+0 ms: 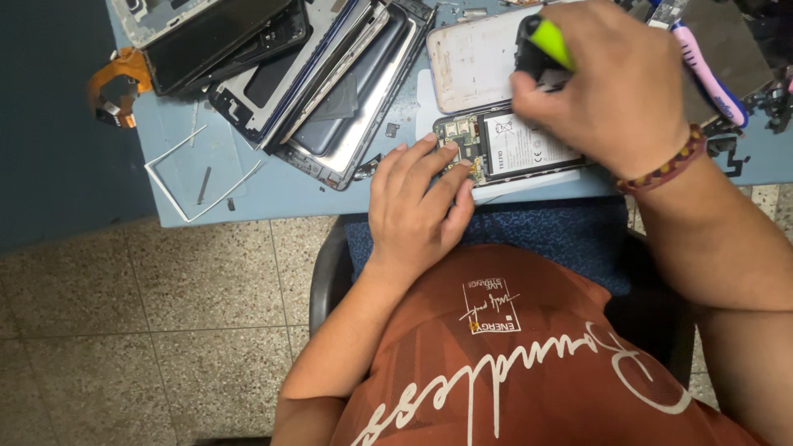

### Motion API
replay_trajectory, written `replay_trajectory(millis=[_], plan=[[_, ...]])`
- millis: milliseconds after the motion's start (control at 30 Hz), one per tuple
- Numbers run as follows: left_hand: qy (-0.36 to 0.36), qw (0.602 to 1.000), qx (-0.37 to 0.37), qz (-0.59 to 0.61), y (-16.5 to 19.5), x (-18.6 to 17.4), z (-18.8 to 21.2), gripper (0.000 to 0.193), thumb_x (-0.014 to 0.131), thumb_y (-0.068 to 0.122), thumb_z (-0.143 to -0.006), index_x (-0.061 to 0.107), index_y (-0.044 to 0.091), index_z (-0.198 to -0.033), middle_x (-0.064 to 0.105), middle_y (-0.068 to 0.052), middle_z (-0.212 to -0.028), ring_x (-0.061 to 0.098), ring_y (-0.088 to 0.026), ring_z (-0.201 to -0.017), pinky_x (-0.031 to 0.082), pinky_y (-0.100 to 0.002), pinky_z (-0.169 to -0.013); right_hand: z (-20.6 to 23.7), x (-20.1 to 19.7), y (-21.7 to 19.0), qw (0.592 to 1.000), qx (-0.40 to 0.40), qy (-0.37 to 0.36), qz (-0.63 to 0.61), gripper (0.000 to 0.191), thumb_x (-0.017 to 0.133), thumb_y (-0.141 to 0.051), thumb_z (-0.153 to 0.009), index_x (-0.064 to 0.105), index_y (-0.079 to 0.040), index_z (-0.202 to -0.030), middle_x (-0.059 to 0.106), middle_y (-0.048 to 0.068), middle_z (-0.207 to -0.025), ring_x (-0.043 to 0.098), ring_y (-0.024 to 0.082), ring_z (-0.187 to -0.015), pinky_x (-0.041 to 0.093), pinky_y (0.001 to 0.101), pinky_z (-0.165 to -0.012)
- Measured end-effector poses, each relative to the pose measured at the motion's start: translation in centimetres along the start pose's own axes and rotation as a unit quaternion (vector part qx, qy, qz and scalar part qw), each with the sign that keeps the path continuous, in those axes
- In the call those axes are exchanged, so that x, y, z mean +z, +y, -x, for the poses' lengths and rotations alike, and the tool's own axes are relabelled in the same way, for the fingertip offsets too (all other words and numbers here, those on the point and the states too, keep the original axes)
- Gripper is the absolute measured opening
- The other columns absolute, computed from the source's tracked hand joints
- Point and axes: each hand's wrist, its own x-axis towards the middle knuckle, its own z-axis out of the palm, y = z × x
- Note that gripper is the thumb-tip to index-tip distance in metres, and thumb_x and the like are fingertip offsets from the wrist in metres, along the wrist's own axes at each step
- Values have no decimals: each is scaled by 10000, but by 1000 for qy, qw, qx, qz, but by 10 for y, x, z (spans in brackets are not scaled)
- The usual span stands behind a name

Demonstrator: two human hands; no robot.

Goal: The person uses a green-handled screwdriver to remove screws from the back of a smartphone, then lifts the back cover to expose the battery and internal components. The person continues to unscrew and pry components while handling the phone and tools on a cluttered workbench.

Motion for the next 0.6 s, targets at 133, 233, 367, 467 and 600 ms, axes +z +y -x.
replay_trajectory(millis=[133,233,367,467,600], plan=[[-2,1000,2,0,-1,0,1,180,777,136,-922,740,91,-1092,686,-74,-1228,626,-282,-1273,451,-468,-1136,8,-8,17,999,-33,-4,12,446,874,-209,-890,630,-38,-1221,675,112,-1028,683,285,-889,563,380,-800],[3,1000,4,4,-2,2,0,182,776,134,-922,739,87,-1094,686,-78,-1228,628,-285,-1272,453,-468,-1131,11,-12,27,998,-50,-9,22,501,906,-256,-880,621,-42,-1232,667,110,-1003,672,288,-879,556,395,-808],[-1,1000,4,0,-1,1,1,177,775,133,-919,736,86,-1085,685,-82,-1227,630,-293,-1270,453,-475,-1127,10,-13,27,998,-45,-21,32,627,930,-323,-815,633,-42,-1289,673,122,-1014,678,308,-894,558,408,-785],[-1,1000,3,1,-1,2,0,180,772,133,-916,739,86,-1087,686,-81,-1226,631,-293,-1267,453,-476,-1124,6,-10,20,999,-43,-19,22,669,930,-352,-793,633,-32,-1299,685,147,-1069,688,327,-932,561,409,-757],[2,1000,1,4,-1,1,0,180,773,131,-921,738,82,-1091,687,-81,-1228,629,-293,-1270,456,-476,-1130,2,-7,13,999,-23,-31,14,665,926,-355,-795,635,-24,-1292,691,158,-1087,693,335,-927,567,412,-735]])
